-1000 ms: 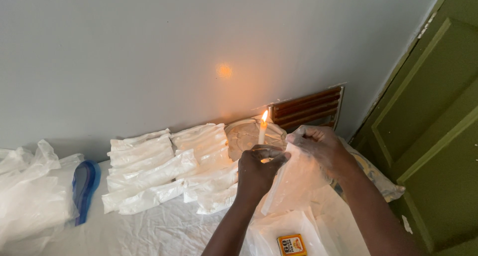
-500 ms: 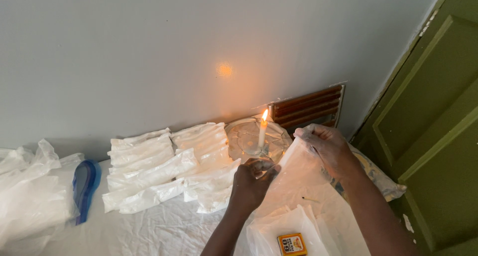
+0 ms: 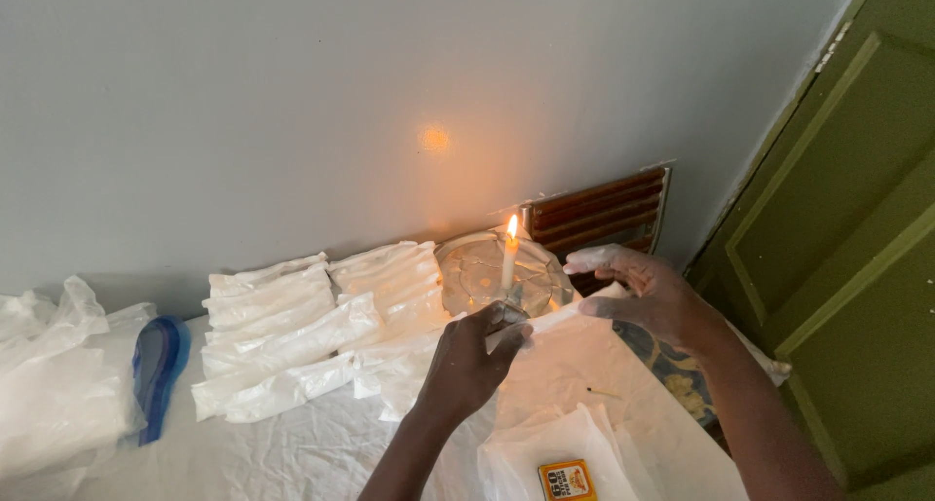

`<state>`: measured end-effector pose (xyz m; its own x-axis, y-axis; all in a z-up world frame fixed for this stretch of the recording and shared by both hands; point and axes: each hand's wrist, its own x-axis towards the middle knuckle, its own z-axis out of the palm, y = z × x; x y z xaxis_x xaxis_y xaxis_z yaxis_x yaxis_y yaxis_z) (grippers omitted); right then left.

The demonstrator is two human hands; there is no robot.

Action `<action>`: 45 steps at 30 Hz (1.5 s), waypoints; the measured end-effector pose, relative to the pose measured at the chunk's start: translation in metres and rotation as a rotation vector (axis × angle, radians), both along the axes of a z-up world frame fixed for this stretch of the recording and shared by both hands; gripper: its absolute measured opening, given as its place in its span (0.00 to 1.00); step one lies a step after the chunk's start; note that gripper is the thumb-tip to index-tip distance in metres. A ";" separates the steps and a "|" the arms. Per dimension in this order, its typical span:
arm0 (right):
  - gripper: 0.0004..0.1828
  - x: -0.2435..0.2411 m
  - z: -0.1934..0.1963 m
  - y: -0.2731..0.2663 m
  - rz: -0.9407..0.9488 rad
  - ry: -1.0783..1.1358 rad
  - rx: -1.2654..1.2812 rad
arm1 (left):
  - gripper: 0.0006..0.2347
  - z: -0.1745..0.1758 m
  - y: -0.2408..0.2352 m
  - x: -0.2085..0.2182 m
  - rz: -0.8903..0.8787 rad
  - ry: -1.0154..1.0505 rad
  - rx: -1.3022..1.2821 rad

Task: Sealing small plastic bags containing white powder using a candle flame and trimming them with scissors

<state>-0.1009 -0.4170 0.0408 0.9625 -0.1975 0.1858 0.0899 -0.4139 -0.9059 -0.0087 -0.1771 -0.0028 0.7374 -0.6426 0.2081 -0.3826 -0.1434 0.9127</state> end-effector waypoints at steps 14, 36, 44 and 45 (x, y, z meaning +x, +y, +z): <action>0.08 0.007 -0.004 0.005 -0.093 0.183 -0.129 | 0.07 -0.009 -0.001 0.015 0.010 0.289 -0.198; 0.11 0.027 -0.055 -0.037 -0.072 0.123 -0.015 | 0.09 -0.038 -0.032 0.042 0.217 0.382 -0.363; 0.10 0.064 -0.064 -0.047 -0.198 0.040 0.197 | 0.11 -0.109 -0.083 0.114 0.380 0.407 -0.367; 0.10 0.070 -0.066 -0.049 -0.197 0.038 0.196 | 0.11 -0.089 -0.082 0.106 0.380 0.404 -0.368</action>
<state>-0.0306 -0.4664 -0.0248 0.9074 -0.4106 0.0898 -0.0106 -0.2361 -0.9717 0.0972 -0.2593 -0.0918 0.9646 -0.2627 0.0238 0.0159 0.1482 0.9888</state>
